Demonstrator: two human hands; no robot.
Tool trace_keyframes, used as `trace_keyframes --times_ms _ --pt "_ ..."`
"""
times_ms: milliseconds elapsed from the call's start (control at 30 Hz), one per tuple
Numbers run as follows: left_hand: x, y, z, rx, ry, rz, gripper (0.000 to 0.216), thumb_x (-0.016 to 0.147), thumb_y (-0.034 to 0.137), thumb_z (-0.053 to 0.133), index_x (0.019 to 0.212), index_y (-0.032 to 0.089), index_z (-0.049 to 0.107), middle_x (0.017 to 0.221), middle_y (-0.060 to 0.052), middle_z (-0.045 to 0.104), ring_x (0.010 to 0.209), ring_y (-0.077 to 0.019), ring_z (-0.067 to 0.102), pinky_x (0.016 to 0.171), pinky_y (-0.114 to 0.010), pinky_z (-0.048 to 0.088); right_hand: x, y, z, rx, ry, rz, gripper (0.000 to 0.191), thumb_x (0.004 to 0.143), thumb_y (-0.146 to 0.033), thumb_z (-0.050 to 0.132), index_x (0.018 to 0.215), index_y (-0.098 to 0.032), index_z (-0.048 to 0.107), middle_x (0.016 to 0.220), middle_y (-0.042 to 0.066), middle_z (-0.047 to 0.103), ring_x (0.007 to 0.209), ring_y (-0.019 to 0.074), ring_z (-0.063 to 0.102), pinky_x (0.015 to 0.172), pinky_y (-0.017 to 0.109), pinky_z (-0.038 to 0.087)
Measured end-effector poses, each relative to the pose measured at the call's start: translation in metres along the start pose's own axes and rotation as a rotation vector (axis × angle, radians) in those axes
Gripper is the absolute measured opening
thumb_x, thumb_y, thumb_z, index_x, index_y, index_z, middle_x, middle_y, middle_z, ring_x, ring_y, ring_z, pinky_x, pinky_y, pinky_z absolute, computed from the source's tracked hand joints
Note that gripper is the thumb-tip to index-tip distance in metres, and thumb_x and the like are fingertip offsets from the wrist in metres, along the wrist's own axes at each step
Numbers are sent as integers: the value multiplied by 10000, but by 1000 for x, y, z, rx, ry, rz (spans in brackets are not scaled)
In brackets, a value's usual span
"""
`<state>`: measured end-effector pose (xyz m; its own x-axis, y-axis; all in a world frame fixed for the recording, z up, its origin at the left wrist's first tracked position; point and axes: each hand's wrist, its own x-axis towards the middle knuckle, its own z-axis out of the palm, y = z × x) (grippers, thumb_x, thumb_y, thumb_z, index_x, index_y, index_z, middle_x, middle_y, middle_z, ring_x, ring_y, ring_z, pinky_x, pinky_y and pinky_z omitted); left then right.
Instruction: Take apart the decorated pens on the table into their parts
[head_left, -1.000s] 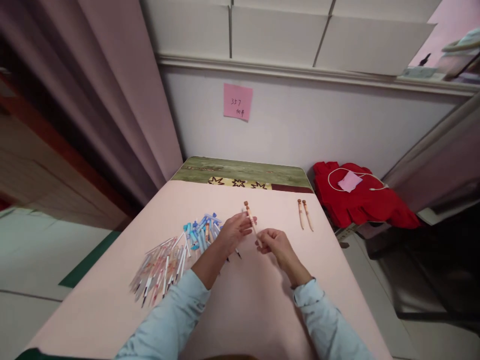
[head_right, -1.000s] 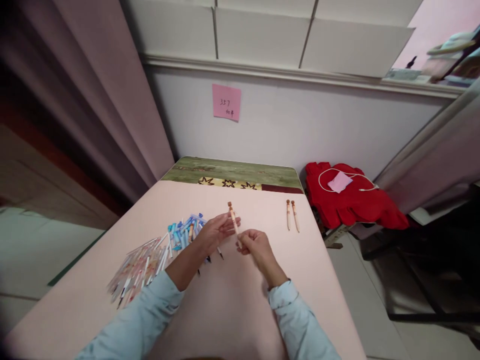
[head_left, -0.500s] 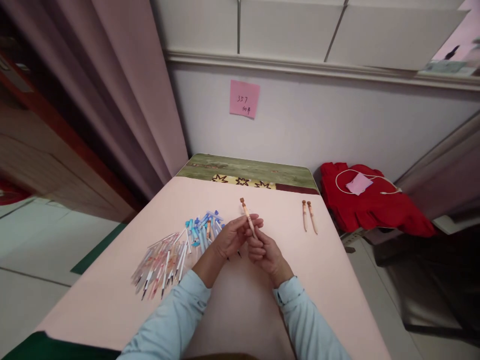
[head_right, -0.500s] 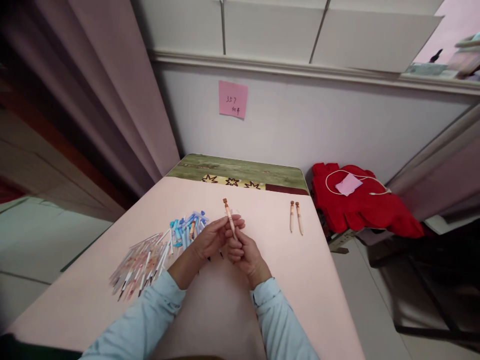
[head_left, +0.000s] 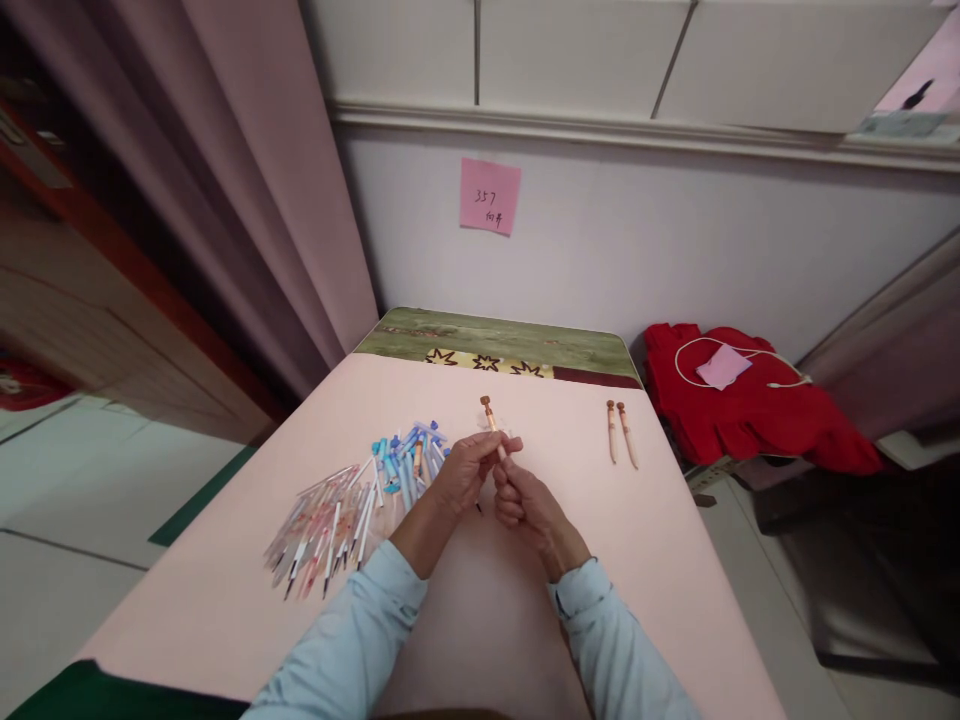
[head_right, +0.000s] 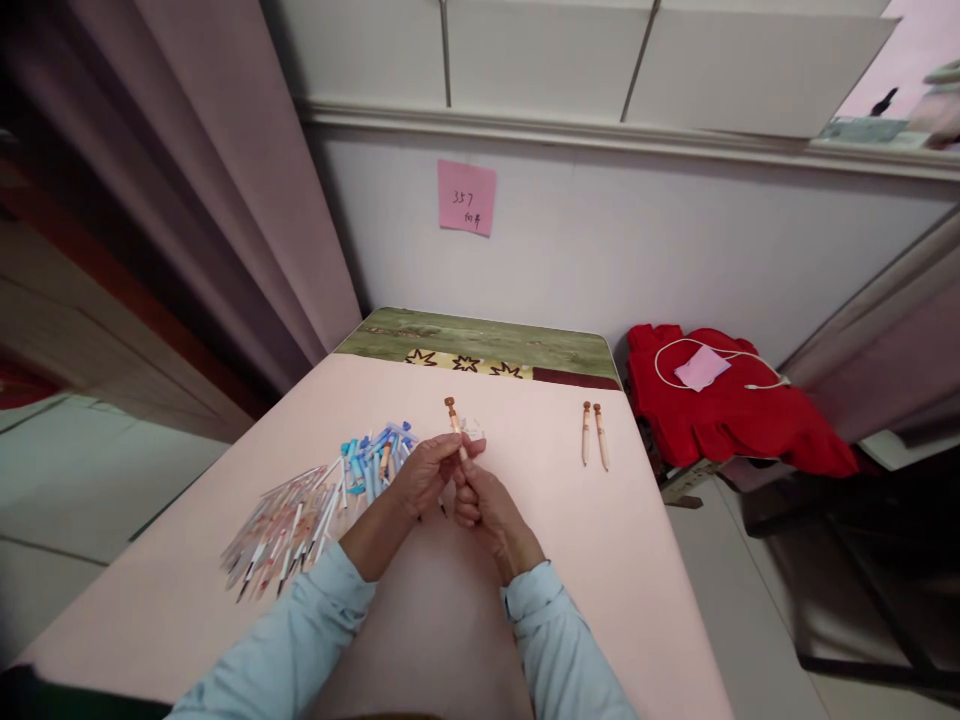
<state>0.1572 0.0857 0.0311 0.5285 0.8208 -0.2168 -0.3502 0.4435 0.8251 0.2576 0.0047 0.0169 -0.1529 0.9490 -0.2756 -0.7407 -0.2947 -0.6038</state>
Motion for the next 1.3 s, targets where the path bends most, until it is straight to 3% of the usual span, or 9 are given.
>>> trace_keyframes --times_ms 167,300,400,533,633,800,1000,1167,1300 --pt "3 -1 4 72 110 -4 269 667 353 806 745 103 745 756 -95 730 620 -135 618 641 -253 482 1 5 3 -341 218 -228 476 767 -638 702 729 -185 560 475 -97 368 397 48 260 398 201 187" --pt "2 5 7 52 86 -67 298 626 364 830 742 107 735 724 -86 708 610 -155 628 616 -277 494 1 2 -2 -280 281 -96 586 810 -746 538 741 -170 621 493 -36 479 390 75 341 406 235 215" --pt "3 7 8 53 59 -64 294 623 363 835 706 102 726 660 -76 682 572 -144 603 592 -275 482 2 -3 -7 -222 268 -65 515 781 -664 635 786 -150 665 508 -44 482 408 69 333 422 234 217" --pt "8 4 9 28 146 -3 276 588 327 857 670 100 723 711 -87 707 656 -151 635 671 -270 503 3 -3 -9 -285 312 -226 385 660 -478 826 782 -154 656 617 -35 560 522 74 422 503 219 308" --pt "12 0 9 6 204 15 287 574 317 870 700 97 733 749 -92 720 700 -154 650 718 -270 511 3 -2 -9 -356 378 -292 419 641 -500 835 813 -174 636 583 -58 522 517 86 411 500 229 310" --pt "13 -4 9 -7 142 -27 320 605 344 864 745 90 728 756 -94 721 624 -143 633 643 -278 501 3 -5 -11 -258 348 -122 555 800 -715 563 797 -165 641 489 -80 359 429 86 289 422 242 207" --pt "14 -2 10 -40 210 1 326 573 316 891 738 90 723 771 -96 729 705 -148 662 733 -272 514 0 -7 -7 -375 388 -303 416 663 -508 816 799 -184 593 631 -48 544 526 83 424 486 213 312" --pt "14 -4 10 4 158 -16 332 614 339 871 764 83 722 776 -100 728 667 -146 653 696 -280 504 2 -6 -10 -324 358 -128 542 813 -708 550 827 -174 640 524 -63 438 423 80 335 404 225 211" --pt "15 -2 6 -4 249 5 330 608 331 874 775 91 720 782 -102 733 711 -147 668 719 -263 511 4 -4 -17 -423 397 -227 426 733 -576 717 777 -158 652 572 -36 539 468 78 418 443 217 278"
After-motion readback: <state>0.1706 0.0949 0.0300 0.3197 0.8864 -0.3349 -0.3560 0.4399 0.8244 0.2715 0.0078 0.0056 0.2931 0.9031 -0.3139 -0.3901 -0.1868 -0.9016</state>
